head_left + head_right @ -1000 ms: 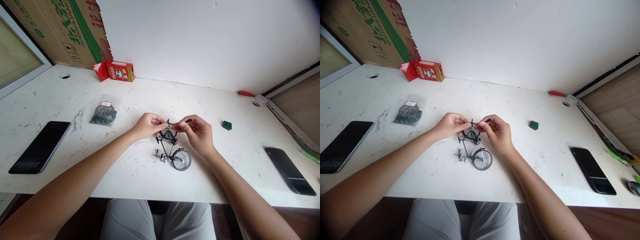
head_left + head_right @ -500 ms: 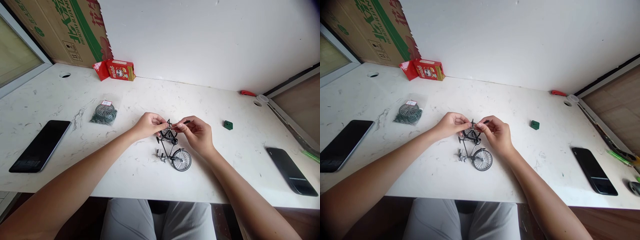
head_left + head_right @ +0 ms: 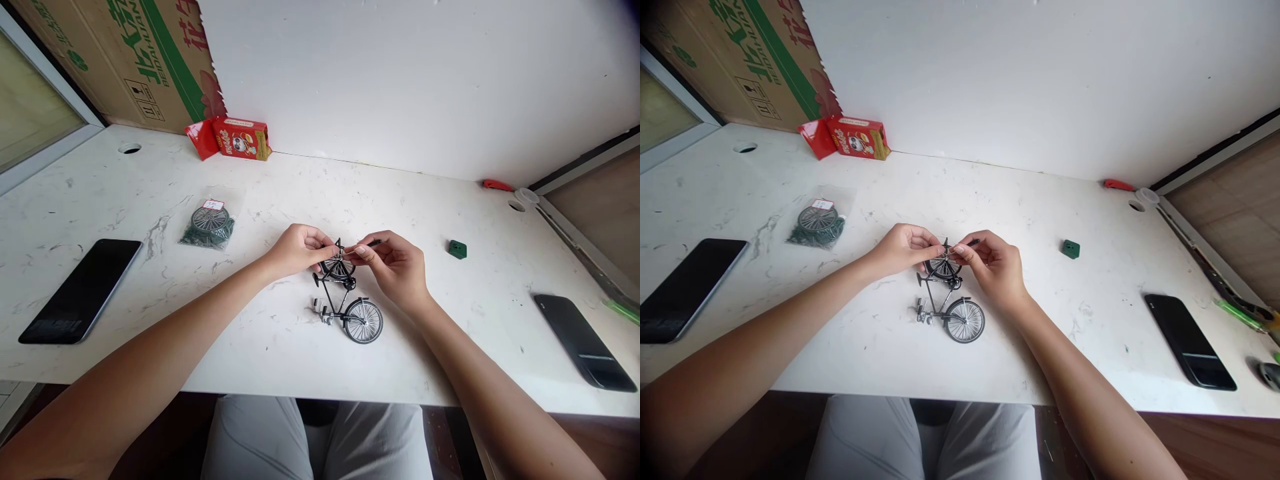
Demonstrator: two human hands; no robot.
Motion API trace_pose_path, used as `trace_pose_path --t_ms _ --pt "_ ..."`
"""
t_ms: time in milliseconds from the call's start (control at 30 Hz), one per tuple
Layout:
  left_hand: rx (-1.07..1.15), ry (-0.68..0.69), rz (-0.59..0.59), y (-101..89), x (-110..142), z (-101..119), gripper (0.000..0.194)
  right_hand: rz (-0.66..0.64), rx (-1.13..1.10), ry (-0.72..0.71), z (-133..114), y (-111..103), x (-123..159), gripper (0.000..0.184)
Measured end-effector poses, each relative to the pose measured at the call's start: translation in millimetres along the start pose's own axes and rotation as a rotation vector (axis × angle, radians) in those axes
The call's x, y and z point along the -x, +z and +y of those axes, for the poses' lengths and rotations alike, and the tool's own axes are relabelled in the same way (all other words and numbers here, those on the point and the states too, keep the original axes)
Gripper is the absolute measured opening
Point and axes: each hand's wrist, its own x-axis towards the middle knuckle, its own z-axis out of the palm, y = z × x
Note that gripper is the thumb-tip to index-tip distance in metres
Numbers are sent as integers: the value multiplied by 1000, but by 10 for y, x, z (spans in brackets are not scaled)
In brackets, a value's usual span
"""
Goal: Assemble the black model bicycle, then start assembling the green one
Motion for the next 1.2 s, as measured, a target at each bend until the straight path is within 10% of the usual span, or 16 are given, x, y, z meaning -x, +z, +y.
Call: trace_pose_path --t_ms 1200 --pt "-24 -6 -51 -42 -9 -12 29 -12 -14 18 13 -2 -5 28"
